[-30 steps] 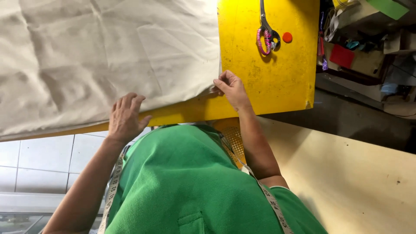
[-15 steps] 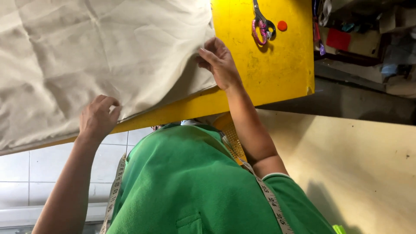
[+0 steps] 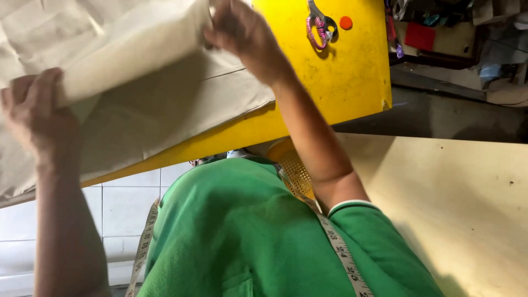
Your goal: Measuring and cutting a piece of beige fabric on a yellow work table using a tape measure and tailor's scissors.
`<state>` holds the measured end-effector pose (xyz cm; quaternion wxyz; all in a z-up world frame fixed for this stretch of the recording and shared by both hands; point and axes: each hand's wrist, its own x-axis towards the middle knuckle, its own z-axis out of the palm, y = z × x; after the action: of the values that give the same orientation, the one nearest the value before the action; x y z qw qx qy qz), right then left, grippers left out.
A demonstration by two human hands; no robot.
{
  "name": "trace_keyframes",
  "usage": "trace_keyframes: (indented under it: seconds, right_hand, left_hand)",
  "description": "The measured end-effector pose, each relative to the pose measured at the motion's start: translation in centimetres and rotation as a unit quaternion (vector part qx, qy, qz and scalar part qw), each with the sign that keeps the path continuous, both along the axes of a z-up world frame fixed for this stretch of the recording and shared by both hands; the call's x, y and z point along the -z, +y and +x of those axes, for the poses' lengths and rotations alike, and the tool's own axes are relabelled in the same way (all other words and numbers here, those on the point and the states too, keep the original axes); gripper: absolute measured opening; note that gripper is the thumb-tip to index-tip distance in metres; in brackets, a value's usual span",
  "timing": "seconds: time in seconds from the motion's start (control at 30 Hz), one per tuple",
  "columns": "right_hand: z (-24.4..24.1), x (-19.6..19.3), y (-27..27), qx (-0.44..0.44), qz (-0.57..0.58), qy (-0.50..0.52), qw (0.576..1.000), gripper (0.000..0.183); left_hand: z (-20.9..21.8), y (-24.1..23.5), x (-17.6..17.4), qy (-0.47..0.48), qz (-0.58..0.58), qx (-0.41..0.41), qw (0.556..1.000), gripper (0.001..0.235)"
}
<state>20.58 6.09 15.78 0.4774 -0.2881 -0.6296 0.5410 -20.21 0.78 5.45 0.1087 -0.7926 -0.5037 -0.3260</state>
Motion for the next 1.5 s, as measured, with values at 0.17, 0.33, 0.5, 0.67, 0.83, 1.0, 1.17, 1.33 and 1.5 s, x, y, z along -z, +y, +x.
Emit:
trace_keyframes:
  seconds: [0.17, 0.33, 0.5, 0.67, 0.83, 1.0, 1.17, 1.33, 1.5]
  right_hand:
    - [0.1, 12.5, -8.9, 0.076, -0.322, -0.147, 0.932, 0.012]
    - [2.7, 15.0, -12.0, -0.027, -0.365, -0.306, 0.879, 0.031]
    - [10.6, 13.0, -6.6, 0.067, -0.308, -0.286, 0.905, 0.023]
    - [19.1, 12.5, 0.8, 0.312, -0.121, -0.462, 0.821, 0.029]
    - [26.0, 19.8, 7.3, 0.349, 0.032, -0.561, 0.750, 0.063]
    - [25.1, 20.4, 8.9, 0.308, 0.009, -0.622, 0.720, 0.073]
    - [21.8, 16.6, 9.6, 0.319, -0.109, -0.608, 0.719, 0.063]
    - [19.4, 14.8, 7.3, 0.318, -0.221, -0.493, 0.780, 0.064]
    - [11.6, 13.6, 0.5, 0.280, -0.165, -0.130, 0.937, 0.043]
  left_hand:
    - [1.3, -5.0, 0.0, 0.101, -0.268, -0.105, 0.952, 0.087]
    - [2.7, -7.8, 3.7, 0.088, -0.424, -0.148, 0.889, 0.061]
    - [2.4, -7.0, 3.7, 0.089, -0.487, -0.200, 0.846, 0.051]
    - [6.0, -6.0, 4.3, 0.055, -0.264, -0.126, 0.955, 0.054]
    - [8.6, -5.6, 6.4, 0.035, -0.402, -0.157, 0.902, 0.065]
    - [9.0, -6.3, 8.1, 0.037, -0.422, -0.195, 0.884, 0.057]
    - [13.1, -5.9, 6.8, 0.006, -0.387, -0.119, 0.914, 0.037]
    - [16.8, -5.5, 5.0, -0.116, -0.377, -0.042, 0.918, 0.029]
    - [21.0, -4.7, 3.3, -0.297, -0.420, 0.047, 0.856, 0.022]
